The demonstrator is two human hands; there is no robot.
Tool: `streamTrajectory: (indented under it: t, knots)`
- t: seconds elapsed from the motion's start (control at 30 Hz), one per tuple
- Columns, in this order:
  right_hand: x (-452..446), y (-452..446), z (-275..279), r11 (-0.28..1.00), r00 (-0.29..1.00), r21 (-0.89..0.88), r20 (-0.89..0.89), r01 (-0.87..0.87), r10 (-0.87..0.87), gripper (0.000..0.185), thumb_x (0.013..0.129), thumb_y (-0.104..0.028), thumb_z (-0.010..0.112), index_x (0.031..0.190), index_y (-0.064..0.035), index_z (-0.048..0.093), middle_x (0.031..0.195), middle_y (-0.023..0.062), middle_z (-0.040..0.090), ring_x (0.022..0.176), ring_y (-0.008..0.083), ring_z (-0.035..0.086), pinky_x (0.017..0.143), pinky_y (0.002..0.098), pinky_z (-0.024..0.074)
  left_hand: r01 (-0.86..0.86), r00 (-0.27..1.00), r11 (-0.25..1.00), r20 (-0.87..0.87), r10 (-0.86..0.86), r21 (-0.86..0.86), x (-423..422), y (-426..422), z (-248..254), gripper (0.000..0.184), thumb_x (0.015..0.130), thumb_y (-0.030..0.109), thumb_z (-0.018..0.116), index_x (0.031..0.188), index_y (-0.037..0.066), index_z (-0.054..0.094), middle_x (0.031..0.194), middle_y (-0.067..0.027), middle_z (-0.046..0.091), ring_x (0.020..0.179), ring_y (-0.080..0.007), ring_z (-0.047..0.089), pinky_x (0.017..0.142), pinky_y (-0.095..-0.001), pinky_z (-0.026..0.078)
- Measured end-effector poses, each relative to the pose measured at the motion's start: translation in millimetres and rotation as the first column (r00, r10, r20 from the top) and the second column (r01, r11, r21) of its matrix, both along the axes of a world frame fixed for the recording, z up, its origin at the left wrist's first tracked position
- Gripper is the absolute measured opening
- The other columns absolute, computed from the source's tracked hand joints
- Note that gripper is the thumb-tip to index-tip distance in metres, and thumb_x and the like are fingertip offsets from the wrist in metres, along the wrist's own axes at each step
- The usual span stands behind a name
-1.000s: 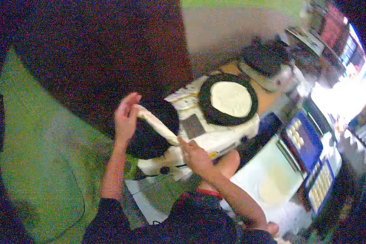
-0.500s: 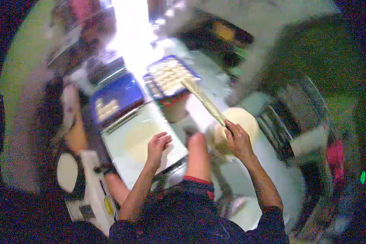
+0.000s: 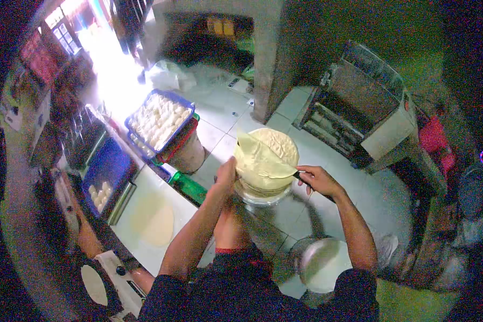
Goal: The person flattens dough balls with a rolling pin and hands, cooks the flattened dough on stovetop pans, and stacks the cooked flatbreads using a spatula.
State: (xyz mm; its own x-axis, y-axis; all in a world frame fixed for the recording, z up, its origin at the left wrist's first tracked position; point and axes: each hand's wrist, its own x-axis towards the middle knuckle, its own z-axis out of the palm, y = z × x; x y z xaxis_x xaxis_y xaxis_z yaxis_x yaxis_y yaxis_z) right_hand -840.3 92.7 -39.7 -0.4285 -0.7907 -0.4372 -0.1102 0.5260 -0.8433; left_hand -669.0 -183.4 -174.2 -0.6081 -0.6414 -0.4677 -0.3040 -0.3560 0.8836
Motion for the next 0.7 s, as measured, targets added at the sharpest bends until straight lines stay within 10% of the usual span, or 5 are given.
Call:
streamTrajectory:
  t: [0.3,0.33,0.47,0.53,0.7]
  knots:
    - [-35.6,-9.6,-63.5,0.996,0.828,-0.08,-0.557,0.026,-0.066,0.024,0.086,-0.017,0.074,0.101,-0.0004,0.066,0.092,0.0091,0.067,0.083,0.02,0.066,0.076,0.0354,0.0538,0.022,0.977,0.844,0.191,0.096,-0.535,13.1,26.0,2.8,0.042,0.082,0.023,0.073,0.116,0.0,0.069,0.091,-0.0188,0.073,0.086,-0.0354,0.07,0.086,-0.0454,0.055]
    - [-29.1,-9.0,-63.9,0.991,0.885,-0.04,-0.447,0.129,-0.134,0.023,0.088,-0.018,0.072,0.1,0.0001,0.067,0.088,0.0101,0.068,0.081,0.0214,0.067,0.075,0.0359,0.0542,-0.241,0.97,0.731,-0.157,0.183,-0.638,8.6,43.1,12.2,0.045,0.084,0.026,0.071,0.123,0.004,0.066,0.103,-0.02,0.071,0.1,-0.0364,0.066,0.097,-0.0489,0.048]
    - [-9.6,5.1,-105.0,0.96,0.756,-0.2,-0.594,0.194,-0.276,0.019,0.096,-0.018,0.061,0.099,-0.0002,0.067,0.078,0.0105,0.067,0.068,0.0201,0.066,0.065,0.0341,0.0515,0.51,0.757,-0.169,0.534,-0.377,-0.843,19.7,85.7,-37.9,0.05,0.094,0.041,0.058,0.139,0.019,0.057,0.151,-0.0148,0.044,0.142,-0.0372,0.034,0.118,-0.0614,0.021]
    - [10.8,8.8,-110.0,0.901,0.734,-0.305,-0.526,0.309,-0.43,0.019,0.098,-0.019,0.06,0.1,-0.0005,0.065,0.075,0.0089,0.064,0.065,0.018,0.062,0.064,0.0332,0.0504,0.412,0.645,-0.379,0.559,-0.521,-0.829,57.5,116.0,-36.2,0.05,0.096,0.045,0.054,0.139,0.02,0.057,0.158,-0.0109,0.036,0.149,-0.0338,0.025,0.118,-0.0645,0.018]
    - [68.5,17.6,-134.4,0.902,0.656,-0.213,-0.627,0.375,-0.421,0.018,0.099,-0.018,0.059,0.097,-0.0007,0.061,0.076,0.011,0.064,0.067,0.0225,0.062,0.062,0.036,0.0511,0.624,0.554,0.072,0.375,-0.744,-0.778,145.1,128.9,-23.4,0.042,0.097,0.033,0.057,0.133,0.013,0.061,0.151,-0.0113,0.046,0.142,-0.0331,0.037,0.116,-0.054,0.032]
